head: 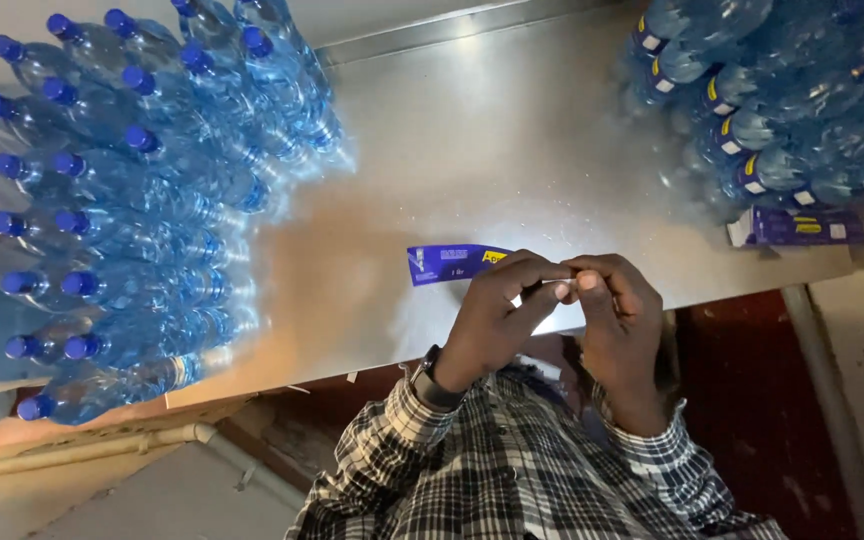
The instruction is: Manually applying adhesive labels to plastic water bottles on a production workbench.
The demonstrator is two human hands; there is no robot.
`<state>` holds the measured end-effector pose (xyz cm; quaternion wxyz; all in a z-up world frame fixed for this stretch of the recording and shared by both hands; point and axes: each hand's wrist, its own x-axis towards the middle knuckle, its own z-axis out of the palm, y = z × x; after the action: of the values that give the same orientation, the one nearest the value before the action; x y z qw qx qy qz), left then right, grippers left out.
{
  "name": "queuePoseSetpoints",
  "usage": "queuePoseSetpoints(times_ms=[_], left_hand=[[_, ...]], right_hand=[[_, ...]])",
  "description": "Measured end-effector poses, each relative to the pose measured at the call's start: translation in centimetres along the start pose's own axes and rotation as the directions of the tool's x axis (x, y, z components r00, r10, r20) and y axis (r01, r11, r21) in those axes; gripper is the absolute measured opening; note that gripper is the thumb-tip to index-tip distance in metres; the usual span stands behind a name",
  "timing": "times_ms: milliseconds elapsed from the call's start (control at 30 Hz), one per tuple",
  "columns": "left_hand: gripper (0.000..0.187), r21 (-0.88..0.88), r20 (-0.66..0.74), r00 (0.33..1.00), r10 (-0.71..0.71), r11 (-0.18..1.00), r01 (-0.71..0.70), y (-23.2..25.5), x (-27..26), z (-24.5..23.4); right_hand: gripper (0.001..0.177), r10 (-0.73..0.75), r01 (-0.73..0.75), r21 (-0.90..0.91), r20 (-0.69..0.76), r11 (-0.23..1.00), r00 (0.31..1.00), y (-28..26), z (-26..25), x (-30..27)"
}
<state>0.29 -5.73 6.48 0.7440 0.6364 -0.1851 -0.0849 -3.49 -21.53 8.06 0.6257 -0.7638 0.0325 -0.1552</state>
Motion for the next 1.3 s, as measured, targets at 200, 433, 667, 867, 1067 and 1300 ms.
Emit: queuePoseSetpoints(times_ms=[200,433,667,867,1067,1300], left_hand=[[0.022,-0.099,-0.165,0.985,-0.045,0.995,0.029,0.1,-0.3,-2.0],[0.019,0.038,-0.17,0.984,-0.054,0.997,0.062,0.3,-1.5,-2.0],[0.019,-0.12,-0.218,0.967,-0.132,0.987,0.107,1.7,-1.2,-2.1],[0.023,-0.135,-0.244,0.958,-0.153,0.983,0.122,1.3,-1.8,-3.3],[0.018,-0.203,-0.24,0.953,-0.187,0.969,0.139,-0.3,-2.4,-2.7],[0.017,-0.42,-0.501,0.793,-0.347,0.898,0.128,-3.3,-3.1,-8.2]], right_hand=[[0.027,0.09,-0.092,0.105,0.023,0.99,0.996,2.7,0.9,-0.4],[0.03,0.105,-0.115,0.148,0.079,0.982,0.991,3.1,1.9,-0.5],[0.026,0.098,-0.098,0.153,0.011,0.983,0.995,2.3,2.8,-0.5],[0.023,0.065,-0.07,0.132,0.047,0.989,0.997,3.2,3.2,-0.6],[0.03,0.034,-0.043,0.165,0.055,0.985,0.998,4.8,3.8,-0.7],[0.022,0.13,-0.138,0.35,0.047,0.927,0.99,15.3,1.6,-4.1]])
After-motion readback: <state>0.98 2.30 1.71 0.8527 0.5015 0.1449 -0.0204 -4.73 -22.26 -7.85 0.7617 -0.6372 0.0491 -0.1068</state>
